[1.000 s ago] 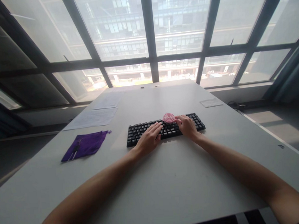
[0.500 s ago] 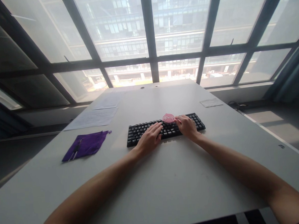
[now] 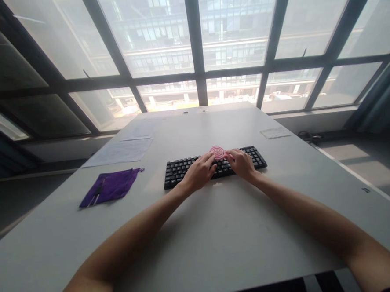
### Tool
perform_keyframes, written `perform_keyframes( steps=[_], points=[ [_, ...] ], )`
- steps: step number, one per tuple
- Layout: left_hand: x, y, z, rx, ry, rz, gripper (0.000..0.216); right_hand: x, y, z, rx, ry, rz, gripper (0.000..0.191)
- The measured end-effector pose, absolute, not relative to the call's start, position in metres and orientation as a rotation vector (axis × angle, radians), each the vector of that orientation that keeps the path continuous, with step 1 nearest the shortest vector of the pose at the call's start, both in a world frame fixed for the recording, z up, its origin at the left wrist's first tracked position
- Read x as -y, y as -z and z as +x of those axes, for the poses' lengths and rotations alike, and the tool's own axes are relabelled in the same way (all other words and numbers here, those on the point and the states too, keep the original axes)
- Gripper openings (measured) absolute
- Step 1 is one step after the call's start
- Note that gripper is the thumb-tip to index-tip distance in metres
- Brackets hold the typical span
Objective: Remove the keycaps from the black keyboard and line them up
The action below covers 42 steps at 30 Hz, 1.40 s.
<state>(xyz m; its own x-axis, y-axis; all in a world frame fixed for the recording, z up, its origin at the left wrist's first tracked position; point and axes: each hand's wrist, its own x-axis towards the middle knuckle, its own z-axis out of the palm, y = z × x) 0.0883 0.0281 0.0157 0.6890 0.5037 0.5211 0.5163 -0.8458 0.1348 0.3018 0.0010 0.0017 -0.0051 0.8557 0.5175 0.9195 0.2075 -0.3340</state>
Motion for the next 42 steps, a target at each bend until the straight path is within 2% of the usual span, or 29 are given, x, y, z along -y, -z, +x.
perform_keyframes(
  steps=[7,17,25,34,42],
  points=[
    [-0.045,-0.014,0.124,0.879,0.917,-2.85,0.034,-0.002,-0.005,0.309,1.79,0.163,-1.806,0.032],
    [-0.039,-0.005,0.128,0.893,0.851,-2.82,0.039,-0.002,-0.005,0.31,1.828,0.127,-1.876,0.035],
    [-0.034,-0.007,0.125,0.879,0.896,-2.772,0.04,-0.001,-0.011,0.308,1.796,0.133,-1.796,0.028],
    [-0.024,-0.014,0.114,0.776,0.913,-2.808,0.03,0.011,-0.004,0.319,1.851,0.042,-1.676,0.026],
    [-0.03,-0.012,0.104,0.699,0.936,-2.898,0.038,0.011,0.003,0.319,1.844,0.005,-1.669,0.03]
  ],
)
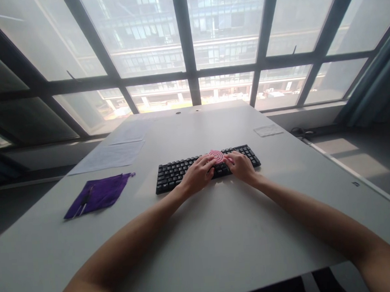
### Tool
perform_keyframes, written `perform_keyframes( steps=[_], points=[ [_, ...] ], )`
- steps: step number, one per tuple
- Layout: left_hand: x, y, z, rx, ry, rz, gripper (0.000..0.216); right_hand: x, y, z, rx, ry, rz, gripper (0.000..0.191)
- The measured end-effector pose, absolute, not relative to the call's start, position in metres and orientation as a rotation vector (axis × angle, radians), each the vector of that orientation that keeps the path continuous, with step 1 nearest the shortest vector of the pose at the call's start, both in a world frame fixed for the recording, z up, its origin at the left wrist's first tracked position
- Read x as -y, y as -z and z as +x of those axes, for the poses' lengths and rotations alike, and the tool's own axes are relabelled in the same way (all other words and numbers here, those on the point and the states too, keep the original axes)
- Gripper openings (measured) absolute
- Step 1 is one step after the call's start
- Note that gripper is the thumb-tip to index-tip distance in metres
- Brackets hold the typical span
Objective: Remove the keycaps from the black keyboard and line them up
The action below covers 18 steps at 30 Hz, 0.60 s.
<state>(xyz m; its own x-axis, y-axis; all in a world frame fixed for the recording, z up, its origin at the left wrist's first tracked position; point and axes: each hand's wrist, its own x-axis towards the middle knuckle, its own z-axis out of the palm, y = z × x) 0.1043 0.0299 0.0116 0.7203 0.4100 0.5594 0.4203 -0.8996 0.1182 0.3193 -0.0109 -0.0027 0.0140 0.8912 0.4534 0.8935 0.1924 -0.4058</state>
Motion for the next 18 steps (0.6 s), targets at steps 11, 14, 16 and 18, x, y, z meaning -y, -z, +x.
perform_keyframes(
  steps=[11,14,16,18],
  points=[
    [-0.028,-0.007,0.104,0.69,0.983,-2.872,0.039,0.022,0.003,0.327,1.881,-0.019,-1.609,0.032],
    [-0.026,-0.007,0.105,0.691,0.973,-2.883,0.041,0.024,0.004,0.326,1.88,-0.012,-1.607,0.032],
    [-0.023,-0.007,0.106,0.706,0.98,-2.866,0.039,0.025,0.004,0.325,1.868,-0.014,-1.594,0.032],
    [-0.02,-0.008,0.107,0.727,0.989,-2.843,0.037,0.026,0.005,0.325,1.862,-0.016,-1.573,0.032]
  ],
)
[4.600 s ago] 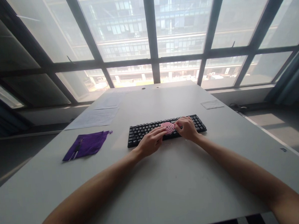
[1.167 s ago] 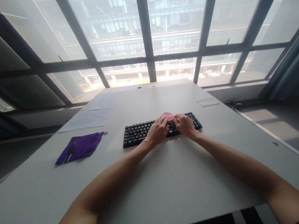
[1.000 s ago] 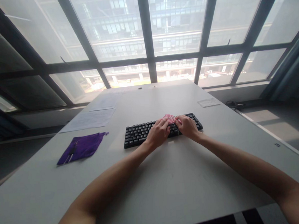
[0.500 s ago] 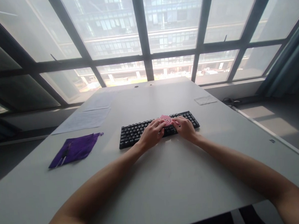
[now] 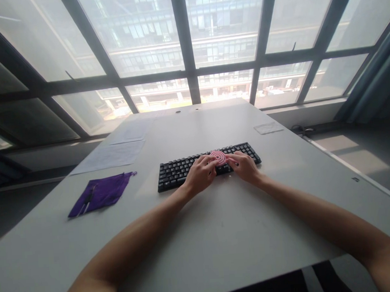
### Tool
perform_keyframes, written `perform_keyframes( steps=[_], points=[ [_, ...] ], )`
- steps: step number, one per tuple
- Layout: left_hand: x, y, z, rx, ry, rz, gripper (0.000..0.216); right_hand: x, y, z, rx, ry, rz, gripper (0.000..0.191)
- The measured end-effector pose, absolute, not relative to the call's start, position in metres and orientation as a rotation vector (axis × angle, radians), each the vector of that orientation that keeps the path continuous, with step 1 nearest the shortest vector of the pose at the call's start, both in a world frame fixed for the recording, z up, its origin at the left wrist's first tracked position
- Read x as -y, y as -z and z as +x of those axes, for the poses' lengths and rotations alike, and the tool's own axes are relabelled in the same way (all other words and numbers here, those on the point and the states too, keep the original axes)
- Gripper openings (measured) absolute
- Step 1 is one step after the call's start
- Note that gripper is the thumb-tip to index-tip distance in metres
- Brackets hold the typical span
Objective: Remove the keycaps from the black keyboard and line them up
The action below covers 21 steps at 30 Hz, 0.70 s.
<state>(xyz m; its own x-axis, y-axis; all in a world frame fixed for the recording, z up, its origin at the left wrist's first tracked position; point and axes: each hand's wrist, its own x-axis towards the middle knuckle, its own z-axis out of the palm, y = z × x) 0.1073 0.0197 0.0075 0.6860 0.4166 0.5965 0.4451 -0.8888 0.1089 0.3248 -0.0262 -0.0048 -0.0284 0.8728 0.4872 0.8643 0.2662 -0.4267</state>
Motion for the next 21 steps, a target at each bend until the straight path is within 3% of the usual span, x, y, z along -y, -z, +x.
perform_keyframes(
  steps=[21],
  points=[
    [-0.018,-0.005,0.108,0.508,1.109,-2.927,0.039,0.024,0.014,0.334,1.863,-0.024,-1.4,0.027]
  ],
)
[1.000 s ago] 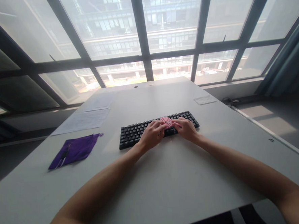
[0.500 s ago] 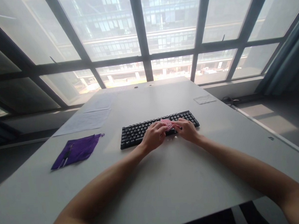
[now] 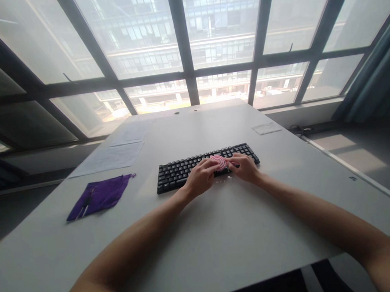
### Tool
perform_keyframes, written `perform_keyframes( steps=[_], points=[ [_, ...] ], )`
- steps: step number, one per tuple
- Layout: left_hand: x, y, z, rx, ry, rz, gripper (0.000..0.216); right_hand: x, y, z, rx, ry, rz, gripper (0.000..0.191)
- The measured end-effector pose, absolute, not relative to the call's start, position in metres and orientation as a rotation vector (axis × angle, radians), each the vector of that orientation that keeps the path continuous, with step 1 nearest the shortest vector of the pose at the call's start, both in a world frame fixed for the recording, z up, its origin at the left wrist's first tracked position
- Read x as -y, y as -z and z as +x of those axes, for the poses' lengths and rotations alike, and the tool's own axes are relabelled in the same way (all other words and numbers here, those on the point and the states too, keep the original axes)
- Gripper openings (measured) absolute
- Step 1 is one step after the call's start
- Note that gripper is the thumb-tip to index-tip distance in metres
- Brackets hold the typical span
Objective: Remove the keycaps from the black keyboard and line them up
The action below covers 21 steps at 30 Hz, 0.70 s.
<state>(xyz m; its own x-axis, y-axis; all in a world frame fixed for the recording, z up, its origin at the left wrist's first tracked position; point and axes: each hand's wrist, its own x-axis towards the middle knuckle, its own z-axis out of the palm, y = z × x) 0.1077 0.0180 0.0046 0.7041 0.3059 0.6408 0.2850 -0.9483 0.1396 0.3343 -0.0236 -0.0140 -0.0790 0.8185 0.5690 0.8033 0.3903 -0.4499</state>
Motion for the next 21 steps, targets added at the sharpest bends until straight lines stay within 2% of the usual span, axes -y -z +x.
perform_keyframes(
  steps=[21],
  points=[
    [-0.0166,-0.0042,0.1145,-0.601,-1.051,2.878,0.048,0.0196,0.0116,0.3362,1.849,0.036,-1.456,0.028]
  ],
)
